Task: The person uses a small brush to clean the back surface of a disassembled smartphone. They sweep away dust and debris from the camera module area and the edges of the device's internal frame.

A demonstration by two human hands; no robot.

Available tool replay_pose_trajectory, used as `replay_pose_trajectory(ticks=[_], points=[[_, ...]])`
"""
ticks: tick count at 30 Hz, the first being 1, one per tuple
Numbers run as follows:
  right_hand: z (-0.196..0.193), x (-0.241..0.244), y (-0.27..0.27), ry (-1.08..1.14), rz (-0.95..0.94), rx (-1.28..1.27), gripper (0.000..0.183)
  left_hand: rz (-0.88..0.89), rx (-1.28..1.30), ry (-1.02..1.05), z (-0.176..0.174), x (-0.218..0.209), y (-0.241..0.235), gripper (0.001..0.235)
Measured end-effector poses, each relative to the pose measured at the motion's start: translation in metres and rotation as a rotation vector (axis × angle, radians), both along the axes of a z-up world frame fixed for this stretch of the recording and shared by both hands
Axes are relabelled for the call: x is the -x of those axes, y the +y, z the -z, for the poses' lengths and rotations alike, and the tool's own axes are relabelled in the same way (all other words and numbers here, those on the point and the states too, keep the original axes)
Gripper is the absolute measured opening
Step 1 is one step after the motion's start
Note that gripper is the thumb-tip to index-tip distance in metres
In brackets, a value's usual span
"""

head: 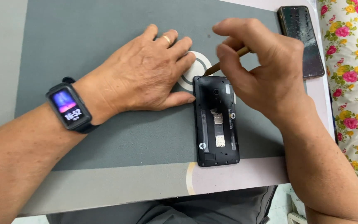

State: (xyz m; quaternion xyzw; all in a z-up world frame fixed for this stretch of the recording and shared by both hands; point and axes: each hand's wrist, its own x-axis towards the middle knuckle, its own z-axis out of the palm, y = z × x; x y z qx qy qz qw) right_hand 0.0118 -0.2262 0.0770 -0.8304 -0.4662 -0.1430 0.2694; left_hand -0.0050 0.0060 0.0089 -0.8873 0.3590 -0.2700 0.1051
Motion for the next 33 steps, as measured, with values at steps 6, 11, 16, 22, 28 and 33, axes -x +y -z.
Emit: replay_pose_trajectory(ticks=[6,11,16,22,28,33], points=[[-0.01,0.01,0.002,0.07,-0.062,0.077,0.039,0.032,0.085,0.015,0.004,-0.001,0.0,0.067],[-0.002,0.003,-0.002,-0.018,-0.031,0.08,0.029,0.027,0.092,0.035,0.008,-0.003,-0.001,0.067],[-0.014,0.007,0.001,0.095,-0.064,0.081,0.035,0.017,0.096,0.028,0.01,-0.004,-0.002,0.069],[-0.006,0.0,-0.007,-0.023,0.064,0.116,0.022,0.014,0.088,0.039,0.009,-0.004,-0.002,0.068],[-0.021,0.005,-0.001,0.128,-0.062,0.146,0.041,0.037,0.104,-0.008,0.005,-0.001,-0.003,0.06],[-0.017,0.005,-0.001,0.059,-0.105,0.132,0.034,0.011,0.061,-0.031,0.006,-0.002,-0.005,0.085]])
